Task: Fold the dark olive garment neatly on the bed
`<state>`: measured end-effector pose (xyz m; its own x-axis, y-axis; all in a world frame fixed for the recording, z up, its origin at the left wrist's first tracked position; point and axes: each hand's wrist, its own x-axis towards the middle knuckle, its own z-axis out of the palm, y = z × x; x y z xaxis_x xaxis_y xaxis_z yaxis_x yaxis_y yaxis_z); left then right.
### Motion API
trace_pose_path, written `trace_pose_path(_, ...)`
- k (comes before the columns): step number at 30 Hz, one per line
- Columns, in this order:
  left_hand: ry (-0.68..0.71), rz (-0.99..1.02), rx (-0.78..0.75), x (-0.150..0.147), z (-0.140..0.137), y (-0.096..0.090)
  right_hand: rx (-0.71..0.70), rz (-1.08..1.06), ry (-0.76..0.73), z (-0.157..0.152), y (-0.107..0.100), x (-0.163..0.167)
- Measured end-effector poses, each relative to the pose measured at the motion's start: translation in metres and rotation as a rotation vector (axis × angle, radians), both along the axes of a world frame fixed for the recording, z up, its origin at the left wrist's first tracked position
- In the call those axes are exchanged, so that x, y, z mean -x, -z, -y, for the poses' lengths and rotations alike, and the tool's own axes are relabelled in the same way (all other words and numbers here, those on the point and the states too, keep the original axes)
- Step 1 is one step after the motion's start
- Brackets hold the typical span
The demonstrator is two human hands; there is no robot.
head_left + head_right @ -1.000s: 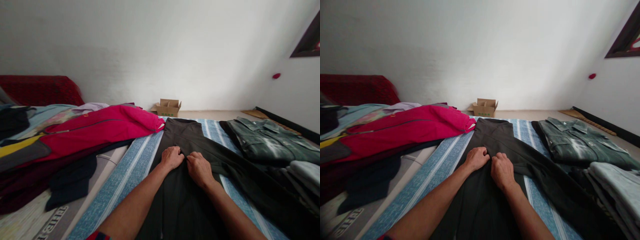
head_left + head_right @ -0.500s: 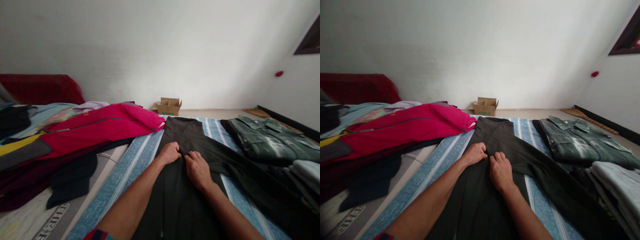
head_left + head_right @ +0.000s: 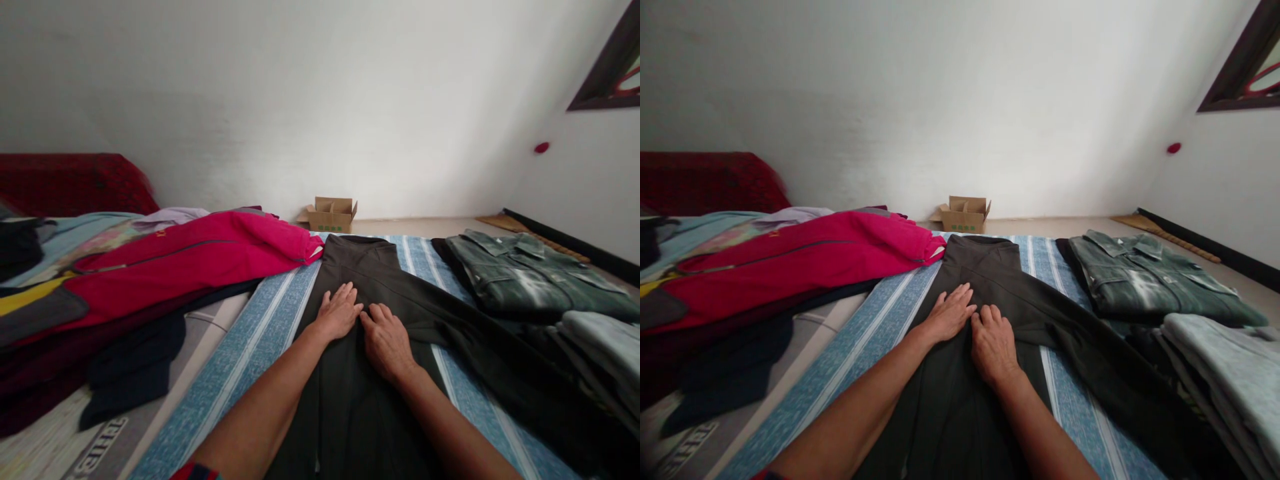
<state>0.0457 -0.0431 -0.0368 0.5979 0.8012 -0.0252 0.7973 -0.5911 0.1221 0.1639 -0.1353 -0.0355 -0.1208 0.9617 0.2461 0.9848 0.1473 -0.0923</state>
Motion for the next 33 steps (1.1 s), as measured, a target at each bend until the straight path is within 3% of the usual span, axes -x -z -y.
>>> trace_pose_path(7,-0.001,-0.040,0.078,0.003,-0.004,-0.002,0.029,-0.020,0.001,0.006,-0.001,0.000)
trace_pose_path(11,-0.033,0.039,0.132,0.004,-0.015,-0.010,0.054,-0.034,0.019,0.006,0.000,0.001)
trace_pose_path(16,-0.073,0.097,0.056,-0.007,-0.025,-0.022,0.053,-0.056,0.019,0.006,-0.001,0.002)
trace_pose_path(22,-0.032,-0.073,0.140,-0.017,-0.017,-0.006,0.032,-0.127,0.013,0.014,-0.009,-0.002)
trace_pose_path(25,-0.046,-0.083,0.147,-0.016,-0.014,-0.004,-0.010,-0.139,0.120,0.021,-0.022,-0.023)
trace_pose_path(28,-0.046,-0.085,0.160,-0.016,-0.013,-0.008,0.008,-0.076,0.336,0.026,-0.038,-0.066)
trace_pose_path(33,-0.037,-0.103,0.192,-0.017,-0.013,-0.012,0.286,0.028,0.631,0.036,-0.046,-0.152)
